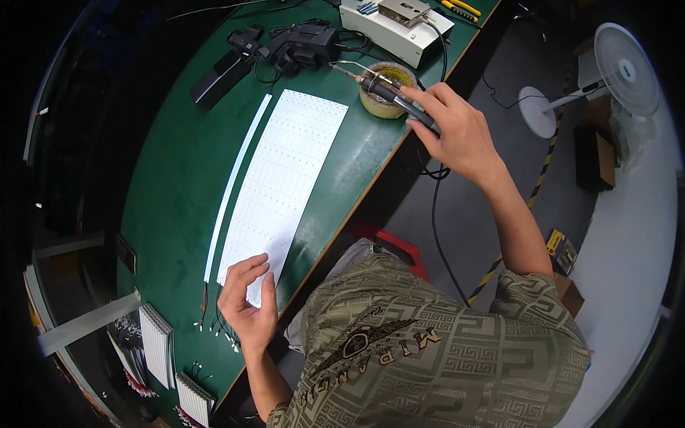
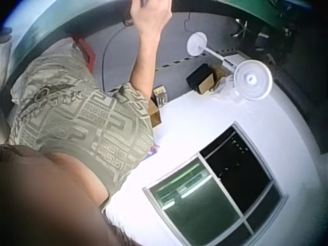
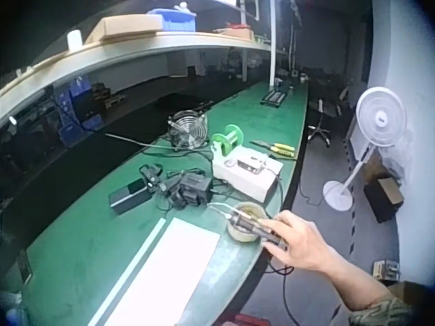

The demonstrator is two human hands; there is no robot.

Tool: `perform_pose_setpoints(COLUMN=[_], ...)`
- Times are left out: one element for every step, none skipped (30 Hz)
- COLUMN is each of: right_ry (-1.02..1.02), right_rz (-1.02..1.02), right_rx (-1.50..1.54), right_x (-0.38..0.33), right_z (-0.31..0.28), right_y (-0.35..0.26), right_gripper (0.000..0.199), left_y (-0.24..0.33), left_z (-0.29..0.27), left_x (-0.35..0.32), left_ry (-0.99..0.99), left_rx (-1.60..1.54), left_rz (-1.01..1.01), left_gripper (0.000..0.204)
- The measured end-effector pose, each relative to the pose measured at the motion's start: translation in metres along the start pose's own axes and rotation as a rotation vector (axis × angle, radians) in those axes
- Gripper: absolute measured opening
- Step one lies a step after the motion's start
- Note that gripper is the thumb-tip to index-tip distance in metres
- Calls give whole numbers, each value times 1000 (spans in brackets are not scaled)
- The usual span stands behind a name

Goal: The person solders wires onto an LED strip using a soldering iron and solder wire.

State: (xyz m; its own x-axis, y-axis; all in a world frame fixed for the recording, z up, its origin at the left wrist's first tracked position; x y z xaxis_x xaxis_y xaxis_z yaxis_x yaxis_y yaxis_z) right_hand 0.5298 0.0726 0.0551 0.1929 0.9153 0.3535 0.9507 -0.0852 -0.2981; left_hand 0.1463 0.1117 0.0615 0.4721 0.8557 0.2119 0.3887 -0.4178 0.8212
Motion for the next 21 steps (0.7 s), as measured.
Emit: perform_pose_setpoints(right_ry=[-35, -49, -64, -8, 52, 116, 176, 190, 241, 285, 323, 336, 347, 353, 370, 399, 454, 445, 454, 462, 469], right_rz=[4, 10, 13, -15, -43, -69, -107, -78, -57, -38, -27, 49, -17, 7, 35, 33, 82, 43, 67, 94, 124], right_rx=[-5, 2, -16, 34, 81, 124, 192, 152, 139, 133, 135, 158, 144, 141, 135, 99, 94, 85, 91, 97, 95], right_x=[0, -1, -3, -4, -5, -7, -9, -12, -15, -20, -23, -27, -30, -32, -36, -35, -36, -35, -34, -35, -36], right_z=[5, 8, 12, 10, 7, 1, -6, -9, -17, -23, -28, -30, -31, -33, -34, -40, -46, -46, -47, -49, -50], right_y=[2, 4, 5, 4, 3, 3, 2, 6, 9, 9, 8, 12, 3, 4, 4, 9, 16, 15, 19, 23, 28], right_gripper=[56, 55, 55, 54, 53, 52, 51, 51, 51, 50, 50, 49, 49, 49, 48, 48, 48, 48, 47, 47, 46], left_y=[1, 5, 9, 14, 22, 32, 48, 58, 78, 92, 114, 148, 165, 188, 206, 219, 229, 235, 239, 241, 242], left_z=[2, 3, 7, 13, 21, 28, 33, 29, 20, 11, -5, -24, -40, -52, -58, -61, -62, -63, -63, -63, -64], left_x=[3, 8, 15, 24, 36, 49, 64, 77, 89, 99, 108, 114, 118, 120, 119, 117, 116, 116, 115, 115, 114], left_ry=[2, 18, 1, -19, -41, -67, -103, -111, -129, -139, -136, -137, -101, -89, -79, -62, -55, -48, -38, -32, -23], left_rx=[-15, -42, -34, -88, -141, -195, -276, -440, -670, -629, -598, -522, -496, -445, -394, -374, -345, -312, -286, -262, -247], left_rz=[0, 15, 9, 5, 6, 12, 54, -11, -2, -50, -3, 186, 213, 323, 414, 481, 528, 558, 580, 595, 601], left_gripper=[21, 21, 21, 20, 19, 18, 18, 14, 13, 13, 13, 14, 15, 16, 17, 18, 19, 20, 21, 21, 22])
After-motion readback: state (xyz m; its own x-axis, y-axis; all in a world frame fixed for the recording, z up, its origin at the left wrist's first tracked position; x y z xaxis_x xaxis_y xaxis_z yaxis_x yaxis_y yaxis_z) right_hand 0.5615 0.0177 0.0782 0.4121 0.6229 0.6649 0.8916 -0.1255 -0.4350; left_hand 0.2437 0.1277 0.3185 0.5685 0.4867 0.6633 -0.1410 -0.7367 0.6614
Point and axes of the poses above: each hand's wrist, its own x-axis towards the middle knuckle, its own z-axis out of the palm, y = z × x, the point moved 9 cm from there along x, towards the middle knuckle, and after that the axes turned 1 degree about -x, right-handed, at the moved point
